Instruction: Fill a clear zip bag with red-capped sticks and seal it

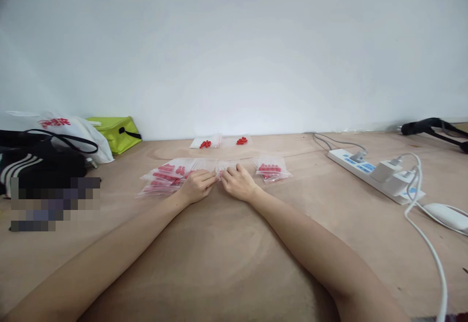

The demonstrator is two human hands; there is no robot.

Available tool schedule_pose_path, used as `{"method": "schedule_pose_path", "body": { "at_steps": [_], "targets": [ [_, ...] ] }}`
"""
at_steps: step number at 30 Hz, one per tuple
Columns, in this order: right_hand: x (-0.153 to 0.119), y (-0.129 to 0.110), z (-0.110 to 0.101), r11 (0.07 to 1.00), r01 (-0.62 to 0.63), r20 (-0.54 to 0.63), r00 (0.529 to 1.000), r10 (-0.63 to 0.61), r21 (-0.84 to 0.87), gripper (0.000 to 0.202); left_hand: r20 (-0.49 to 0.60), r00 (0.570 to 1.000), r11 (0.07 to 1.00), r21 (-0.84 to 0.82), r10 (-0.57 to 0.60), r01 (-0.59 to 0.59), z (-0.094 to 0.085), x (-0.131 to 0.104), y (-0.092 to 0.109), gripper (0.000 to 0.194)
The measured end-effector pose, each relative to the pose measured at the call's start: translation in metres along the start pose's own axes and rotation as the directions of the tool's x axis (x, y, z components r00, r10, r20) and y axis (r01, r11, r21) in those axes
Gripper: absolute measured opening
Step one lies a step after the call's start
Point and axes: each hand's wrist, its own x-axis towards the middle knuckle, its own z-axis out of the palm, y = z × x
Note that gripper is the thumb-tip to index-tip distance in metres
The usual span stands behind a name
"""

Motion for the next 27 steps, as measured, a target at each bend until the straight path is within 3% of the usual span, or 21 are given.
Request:
{"method": "schedule_pose_path", "body": {
  "at_steps": [13,22,27],
  "targets": [
    [-0.036,0.029,-0.002,0.999,-0.028,0.015,0.999,0.029,-0.041,0.030,-0.002,1.000,0.999,-0.029,-0.025,0.025,-0.003,-0.001,0.000,0.022],
    [-0.042,0.031,-0.002,0.995,-0.075,0.012,0.997,0.076,-0.058,0.030,-0.067,0.996,0.997,-0.048,-0.055,0.052,-0.008,-0.002,0.001,0.016],
    [-0.039,0.028,-0.002,0.999,-0.043,-0.040,0.998,0.042,-0.022,0.030,-0.095,0.995,0.998,-0.061,-0.001,-0.005,-0.004,0.000,0.001,0.017]
  ]
}}
